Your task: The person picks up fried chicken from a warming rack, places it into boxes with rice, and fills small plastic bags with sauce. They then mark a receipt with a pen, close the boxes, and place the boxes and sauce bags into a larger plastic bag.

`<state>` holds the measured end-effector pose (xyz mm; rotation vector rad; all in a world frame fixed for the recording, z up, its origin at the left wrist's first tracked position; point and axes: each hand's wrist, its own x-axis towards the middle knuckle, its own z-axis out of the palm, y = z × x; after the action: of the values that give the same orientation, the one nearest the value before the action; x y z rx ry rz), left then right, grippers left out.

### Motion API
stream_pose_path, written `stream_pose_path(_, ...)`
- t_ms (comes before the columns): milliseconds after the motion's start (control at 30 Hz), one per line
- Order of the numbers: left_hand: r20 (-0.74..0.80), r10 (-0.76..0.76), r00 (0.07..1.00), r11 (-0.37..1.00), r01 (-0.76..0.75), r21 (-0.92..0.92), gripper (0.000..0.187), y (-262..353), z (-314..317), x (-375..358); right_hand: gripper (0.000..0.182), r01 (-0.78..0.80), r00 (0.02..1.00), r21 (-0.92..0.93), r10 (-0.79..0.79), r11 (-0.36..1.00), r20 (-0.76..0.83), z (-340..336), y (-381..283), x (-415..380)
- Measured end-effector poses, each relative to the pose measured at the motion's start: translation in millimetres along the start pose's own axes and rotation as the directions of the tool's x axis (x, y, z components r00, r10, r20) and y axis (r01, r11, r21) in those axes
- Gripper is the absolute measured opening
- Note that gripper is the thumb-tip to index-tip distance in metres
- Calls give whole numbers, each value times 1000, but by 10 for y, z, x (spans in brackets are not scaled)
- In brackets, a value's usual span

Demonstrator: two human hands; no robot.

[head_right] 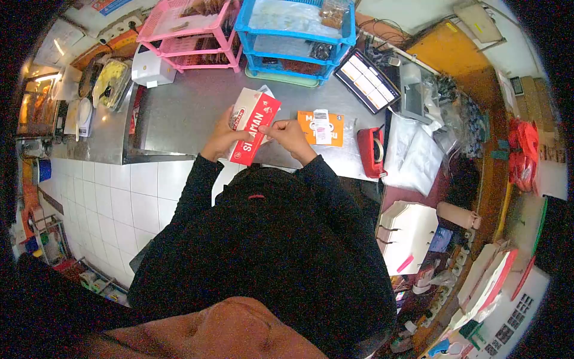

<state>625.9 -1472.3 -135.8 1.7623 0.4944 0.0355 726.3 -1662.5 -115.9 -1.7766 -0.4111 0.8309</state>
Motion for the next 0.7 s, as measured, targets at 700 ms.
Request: stream_pose_path(700,152,88,985,596,-174,784,127,-579,-45,82,37,52,952,-729,-255,683,-171,59,1560,2281)
